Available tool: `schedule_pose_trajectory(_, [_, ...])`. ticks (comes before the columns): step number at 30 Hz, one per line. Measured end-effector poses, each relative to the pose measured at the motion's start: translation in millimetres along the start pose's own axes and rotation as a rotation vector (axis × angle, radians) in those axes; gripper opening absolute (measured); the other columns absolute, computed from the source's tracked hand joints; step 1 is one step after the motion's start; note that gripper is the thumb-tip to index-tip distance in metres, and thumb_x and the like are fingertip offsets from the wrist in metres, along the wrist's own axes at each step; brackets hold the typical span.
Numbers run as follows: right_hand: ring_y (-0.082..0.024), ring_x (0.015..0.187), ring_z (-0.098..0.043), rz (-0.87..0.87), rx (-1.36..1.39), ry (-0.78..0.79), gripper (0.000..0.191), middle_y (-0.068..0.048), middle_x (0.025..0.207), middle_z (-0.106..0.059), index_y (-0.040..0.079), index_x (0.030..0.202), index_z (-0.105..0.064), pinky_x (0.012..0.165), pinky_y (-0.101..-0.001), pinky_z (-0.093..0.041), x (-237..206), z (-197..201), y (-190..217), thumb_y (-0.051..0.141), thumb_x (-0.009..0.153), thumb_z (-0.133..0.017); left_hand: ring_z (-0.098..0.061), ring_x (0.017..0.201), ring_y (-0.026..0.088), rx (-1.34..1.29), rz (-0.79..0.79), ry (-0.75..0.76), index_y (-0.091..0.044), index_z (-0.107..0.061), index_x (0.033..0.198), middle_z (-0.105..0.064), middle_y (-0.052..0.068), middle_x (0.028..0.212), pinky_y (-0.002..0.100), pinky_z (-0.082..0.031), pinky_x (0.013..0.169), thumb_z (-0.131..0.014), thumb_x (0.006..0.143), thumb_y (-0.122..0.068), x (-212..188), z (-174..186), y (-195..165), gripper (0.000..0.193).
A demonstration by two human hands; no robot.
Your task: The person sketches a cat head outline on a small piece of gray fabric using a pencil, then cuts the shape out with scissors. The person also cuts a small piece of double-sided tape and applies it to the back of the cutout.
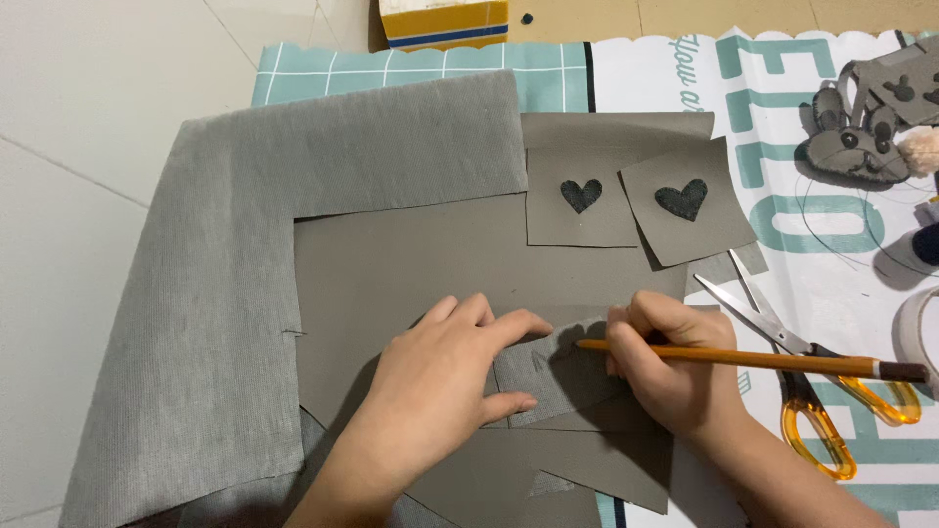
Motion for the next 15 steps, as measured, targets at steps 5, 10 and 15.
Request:
schedule_pose_trajectory(5, [-0.009, 0.043, -0.062, -0.048, -0.041, 0.072, 0.032, -0.003, 0.051, -0.063, 0.004, 0.057, -0.050, 0.039, -0.0256, -0.049, 3, -2, -9, 0.000, 0.084, -0.066, -0.058, 0.102, 0.019, 0.010, 0.012, 0.030, -0.036, -0.060, 0.135, -0.060, -0.001, 0.108, 0.038, -0.053, 0.082, -0.082, 0.073, -0.042, 2, -3, 1, 0.065])
schedule_pose_trajectory(10, [-0.011, 0.046, -0.060, -0.118, 0.181, 0.076, 0.034, -0.007, 0.052, -0.061, 0.005, 0.059, -0.045, 0.043, -0.0259, -0.047, -1, 1, -24, -0.001, 0.087, -0.063, -0.059, 0.103, 0.020, -0.003, -0.018, -0.034, -0.033, -0.063, 0.132, -0.061, -0.001, 0.108, 0.039, -0.053, 0.081, -0.083, 0.072, -0.040, 0, 2, -1, 0.064])
schedule_pose_trajectory(15, [-0.010, 0.051, -0.054, -0.141, 0.502, -0.074, 0.036, -0.009, 0.060, -0.058, 0.007, 0.071, -0.045, 0.050, -0.0258, -0.049, -3, 15, -23, 0.007, 0.102, -0.063, -0.060, 0.101, 0.020, -0.025, -0.032, -0.050, -0.032, -0.064, 0.131, -0.062, -0.001, 0.108, 0.039, -0.053, 0.081, -0.083, 0.072, -0.040, -1, 2, -1, 0.063])
Point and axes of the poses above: each hand's wrist, its own x-axis towards the middle knuckle, its own z-axis out of the back of the hand, y = z × x, the point moved 9 cm from there along x, towards the middle knuckle
